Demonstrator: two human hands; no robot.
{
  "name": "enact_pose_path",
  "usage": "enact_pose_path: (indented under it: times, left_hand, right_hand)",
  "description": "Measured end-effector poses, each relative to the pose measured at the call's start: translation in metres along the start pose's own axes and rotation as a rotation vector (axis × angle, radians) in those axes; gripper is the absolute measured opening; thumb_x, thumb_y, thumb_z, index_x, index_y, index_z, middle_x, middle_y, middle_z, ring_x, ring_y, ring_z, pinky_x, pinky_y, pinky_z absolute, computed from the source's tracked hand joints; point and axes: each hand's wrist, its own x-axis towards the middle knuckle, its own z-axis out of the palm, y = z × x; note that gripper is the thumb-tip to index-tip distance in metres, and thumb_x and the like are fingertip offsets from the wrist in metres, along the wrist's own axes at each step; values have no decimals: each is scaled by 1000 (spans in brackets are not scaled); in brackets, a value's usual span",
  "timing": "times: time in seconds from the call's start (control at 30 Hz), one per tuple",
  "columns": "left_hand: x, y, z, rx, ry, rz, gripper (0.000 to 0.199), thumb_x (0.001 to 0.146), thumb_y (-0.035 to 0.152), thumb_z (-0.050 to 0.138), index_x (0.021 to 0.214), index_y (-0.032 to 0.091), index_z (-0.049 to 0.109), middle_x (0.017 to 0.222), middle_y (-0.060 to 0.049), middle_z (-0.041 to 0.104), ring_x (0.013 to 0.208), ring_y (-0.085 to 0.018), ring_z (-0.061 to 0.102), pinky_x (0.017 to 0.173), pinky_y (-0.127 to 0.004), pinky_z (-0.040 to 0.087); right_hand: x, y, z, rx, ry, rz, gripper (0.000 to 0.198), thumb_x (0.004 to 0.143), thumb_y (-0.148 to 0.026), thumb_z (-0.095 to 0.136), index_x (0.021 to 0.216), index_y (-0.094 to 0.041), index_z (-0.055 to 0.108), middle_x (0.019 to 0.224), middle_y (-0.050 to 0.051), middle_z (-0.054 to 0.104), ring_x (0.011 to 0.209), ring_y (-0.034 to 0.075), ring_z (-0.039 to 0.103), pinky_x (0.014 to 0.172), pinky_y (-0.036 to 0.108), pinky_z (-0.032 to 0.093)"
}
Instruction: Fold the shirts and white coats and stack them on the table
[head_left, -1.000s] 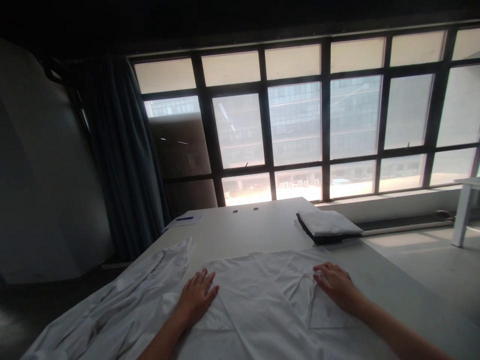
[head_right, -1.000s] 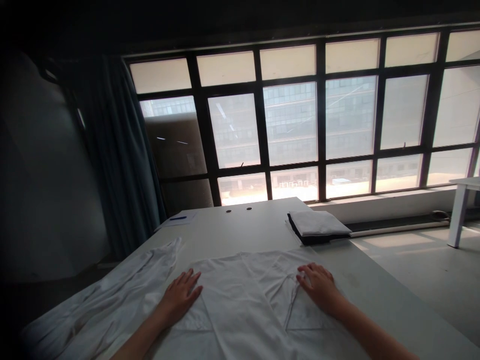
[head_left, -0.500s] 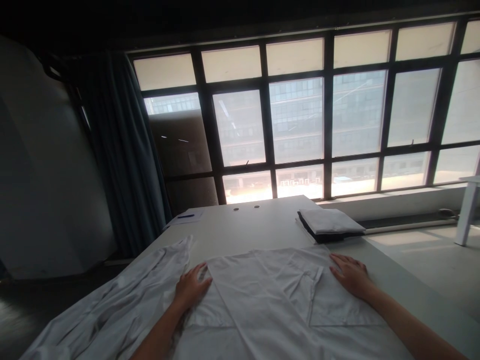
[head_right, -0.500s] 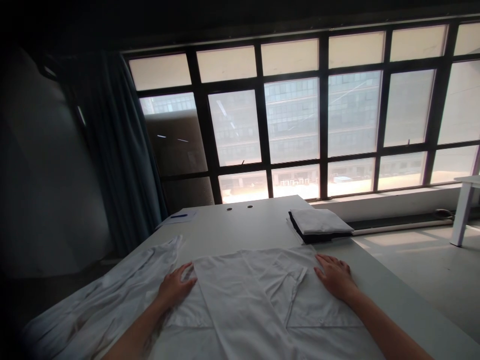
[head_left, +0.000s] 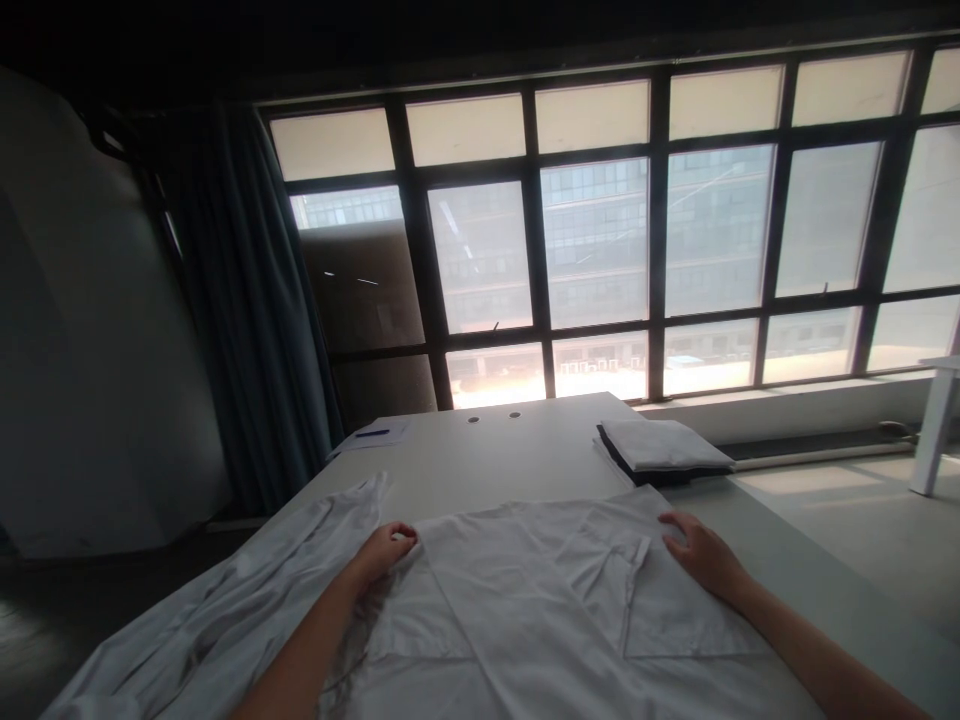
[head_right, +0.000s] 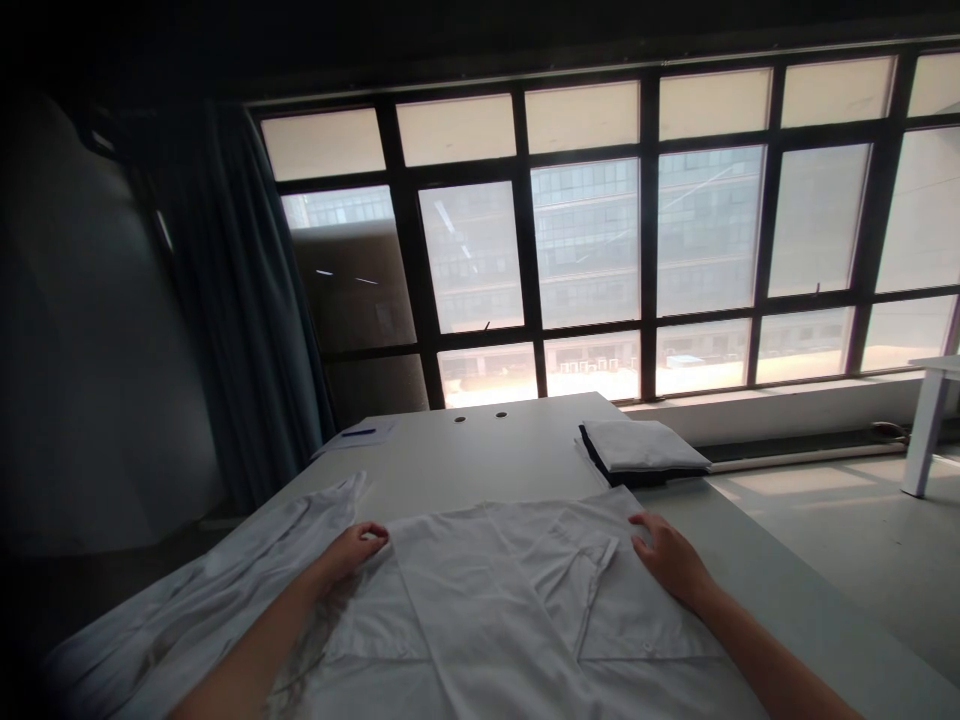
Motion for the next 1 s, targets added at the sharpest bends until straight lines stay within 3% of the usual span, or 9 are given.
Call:
enact_pose_path:
  times: [0.07, 0.17, 0.37, 0.53, 0.67, 0.77, 0.87, 1.0]
  left_hand:
    - [2, 2, 1, -21, -13, 26, 33, 64, 40, 71, 86, 16, 75, 79, -6, 76, 84, -28, 72, 77, -35, 55]
    - [4, 3, 4, -52, 2, 52, 28, 66, 34, 69, 87, 17, 76, 91, -7, 78, 98, -28, 71, 89, -36, 53]
    - [3, 3, 4, -86, 92, 93, 48, 74, 39, 66, 114, 13, 70, 116, -13, 74, 113, -30, 67, 96, -37, 52]
    - [14, 20, 0, -6, 132, 161, 51, 79, 35, 60, 124, 12, 62, 131, -14, 67, 125, -25, 60, 106, -31, 44]
    - [31, 46, -1, 140, 201, 158, 53, 85, 29, 52, 135, 11, 51, 145, -16, 55, 136, -23, 50, 113, -32, 36]
    - [37, 66, 8, 277, 263, 124, 56, 88, 26, 49, 140, 7, 44, 156, -22, 38, 147, -30, 32, 119, -43, 25]
    - [30, 81, 31, 401, 201, 167, 55, 93, 29, 45, 143, 8, 43, 160, -22, 32, 150, -31, 26, 121, -47, 20]
    - [2, 88, 72, 536, -81, 312, 59, 94, 49, 50, 145, 20, 49, 160, -11, 38, 148, -24, 33, 122, -38, 22]
  right_hand:
    - [0, -1, 1, -7, -2, -22, 43, 85, -35, 46, 119, -18, 67, 126, 14, 67, 116, 29, 64, 103, 40, 50]
    - [-1, -1, 1, -21, 51, -91, 52, 85, -31, 47, 132, -14, 60, 142, 16, 56, 130, 28, 56, 111, 39, 44]
    - [9, 2, -10, -23, 77, -240, 63, 89, -28, 44, 150, -14, 41, 155, 14, 43, 141, 27, 43, 119, 43, 36]
    - [44, -18, -26, -176, 99, -173, 63, 89, -27, 43, 149, -10, 41, 155, 15, 43, 139, 28, 43, 116, 44, 35]
    - [76, -47, -34, -324, 78, 34, 63, 87, -23, 47, 149, -15, 43, 161, 12, 35, 135, 34, 44, 109, 51, 36]
    - [85, -78, -29, -357, 112, 121, 59, 83, -20, 54, 141, -12, 53, 165, 17, 22, 138, 46, 35, 106, 62, 32]
    - [73, -123, -15, -323, 69, 38, 51, 86, -23, 55, 136, -15, 59, 165, 17, 23, 142, 43, 33, 110, 58, 29]
    - [26, -185, 7, -127, -187, -182, 54, 93, -43, 51, 141, -20, 55, 159, 15, 39, 142, 33, 39, 116, 49, 28]
